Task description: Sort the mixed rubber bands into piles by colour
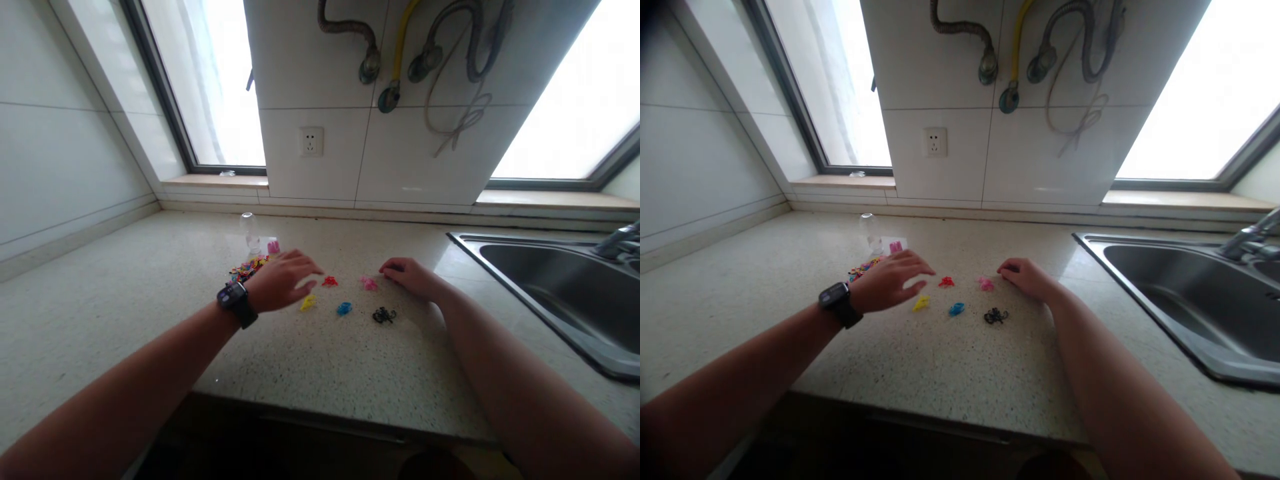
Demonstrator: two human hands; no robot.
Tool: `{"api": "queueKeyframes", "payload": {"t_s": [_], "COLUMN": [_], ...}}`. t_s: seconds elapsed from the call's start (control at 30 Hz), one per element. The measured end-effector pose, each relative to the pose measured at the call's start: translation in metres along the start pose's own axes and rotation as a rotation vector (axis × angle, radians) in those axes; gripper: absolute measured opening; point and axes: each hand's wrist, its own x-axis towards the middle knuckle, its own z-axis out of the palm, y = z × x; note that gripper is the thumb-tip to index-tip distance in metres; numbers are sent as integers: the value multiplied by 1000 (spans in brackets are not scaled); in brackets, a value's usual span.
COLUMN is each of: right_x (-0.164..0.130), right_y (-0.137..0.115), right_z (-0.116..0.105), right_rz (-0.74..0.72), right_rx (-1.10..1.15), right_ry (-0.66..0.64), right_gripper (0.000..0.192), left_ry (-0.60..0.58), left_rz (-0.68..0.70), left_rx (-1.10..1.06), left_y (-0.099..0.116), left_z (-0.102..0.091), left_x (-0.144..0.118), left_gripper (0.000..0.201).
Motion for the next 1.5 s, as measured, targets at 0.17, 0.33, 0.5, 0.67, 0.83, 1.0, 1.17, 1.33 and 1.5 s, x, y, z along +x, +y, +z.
{"api": "queueKeyframes", "payload": {"t_s": [0.17, 0.33, 0.5, 0.67, 0.83, 1.0, 1.17, 1.33, 1.5], "right_x": [1, 1, 1, 0, 0, 0, 0, 0, -1], "right_y": [0, 2, 1, -2, -4, -4, -5, -3, -5], "right_z": [0, 1, 1, 0, -1, -1, -1, -1, -1], "right_rz": [2, -3, 9, 7, 6, 10, -5, 5, 9], "right_rx": [-5, 4, -8, -13, -24, -13, -1, -2, -21], "right_ry": [0, -2, 3, 0, 1, -2, -6, -7, 0], "right_gripper": [29, 28, 30, 29, 27, 27, 27, 28, 26], "left_ry": [135, 36, -8, -21, 4, 33, 97, 116, -8], "left_rz": [-380, -456, -479, -482, -430, -447, -485, -522, -401], "left_rx": [150, 168, 150, 151, 186, 187, 129, -28, -231], "left_y": [-86, -117, -117, -115, -114, -113, -106, -89, -59], "left_z": [4, 8, 15, 18, 17, 16, 11, 2, -6], "left_x": [-29, -48, -48, -47, -49, -48, -42, -31, -17], "left_gripper": [28, 29, 26, 22, 20, 23, 26, 21, 20]}}
